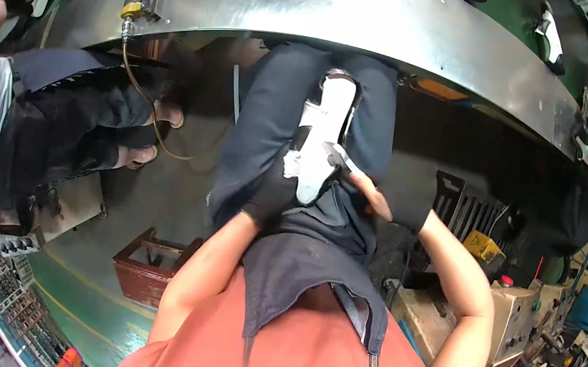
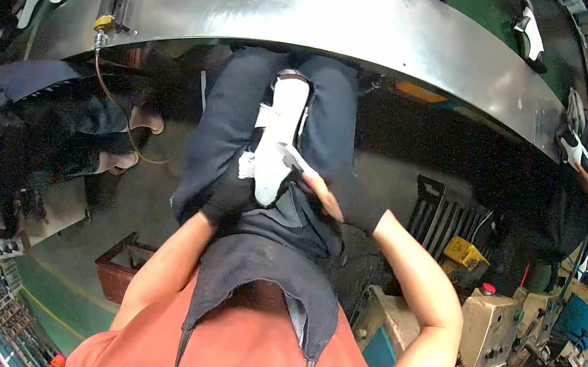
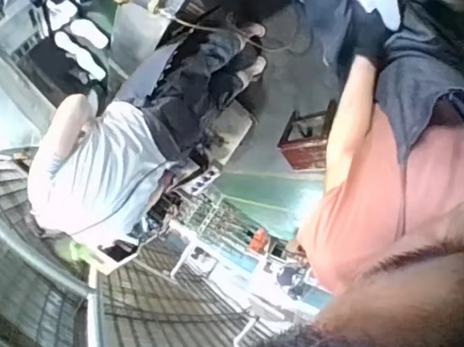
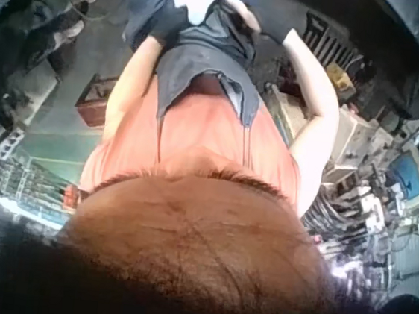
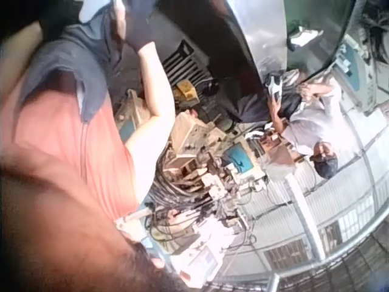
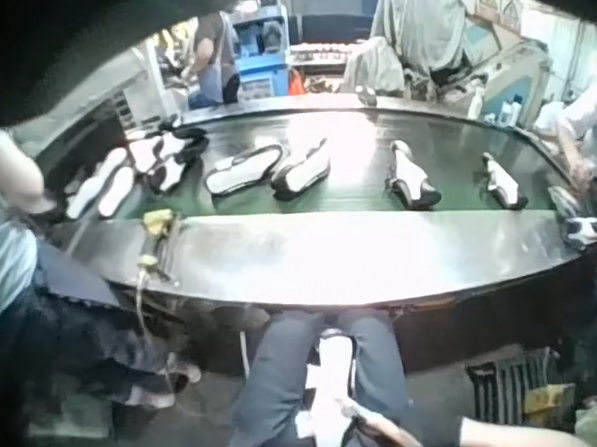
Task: The person uses a pair of shears to trim excess material from the edges of white shoe components. They repeatedly pick up parts from a conveyor belt, hold them against their lap, and cut along the contours before placing the finished pieces back on the belt.
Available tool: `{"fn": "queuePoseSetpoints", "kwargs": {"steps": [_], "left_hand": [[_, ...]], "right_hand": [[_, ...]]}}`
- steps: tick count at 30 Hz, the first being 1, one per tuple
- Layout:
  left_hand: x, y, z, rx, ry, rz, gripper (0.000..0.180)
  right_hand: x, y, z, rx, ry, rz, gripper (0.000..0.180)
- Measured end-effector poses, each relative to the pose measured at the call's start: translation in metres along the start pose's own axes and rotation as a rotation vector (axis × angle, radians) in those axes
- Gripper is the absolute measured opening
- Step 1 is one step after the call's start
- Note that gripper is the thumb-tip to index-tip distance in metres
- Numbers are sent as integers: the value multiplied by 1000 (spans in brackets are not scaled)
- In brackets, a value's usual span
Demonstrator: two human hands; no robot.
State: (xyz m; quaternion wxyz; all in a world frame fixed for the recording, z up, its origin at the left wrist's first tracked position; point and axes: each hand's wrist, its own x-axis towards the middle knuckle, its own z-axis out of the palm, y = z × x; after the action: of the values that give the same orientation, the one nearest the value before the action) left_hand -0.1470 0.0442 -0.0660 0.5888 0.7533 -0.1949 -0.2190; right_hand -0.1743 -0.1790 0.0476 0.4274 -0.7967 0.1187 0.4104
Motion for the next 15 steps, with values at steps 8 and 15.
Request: {"fn": "queuePoseSetpoints", "kwargs": {"steps": [8,15], "left_hand": [[-18,-34,-14,-720,-202,-198,55],[-13,-12,-6,-162,-96,-137,52]], "right_hand": [[28,-16,-7,-341,179,-442,41],[-23,-54,9,-407,114,-452,46]]}}
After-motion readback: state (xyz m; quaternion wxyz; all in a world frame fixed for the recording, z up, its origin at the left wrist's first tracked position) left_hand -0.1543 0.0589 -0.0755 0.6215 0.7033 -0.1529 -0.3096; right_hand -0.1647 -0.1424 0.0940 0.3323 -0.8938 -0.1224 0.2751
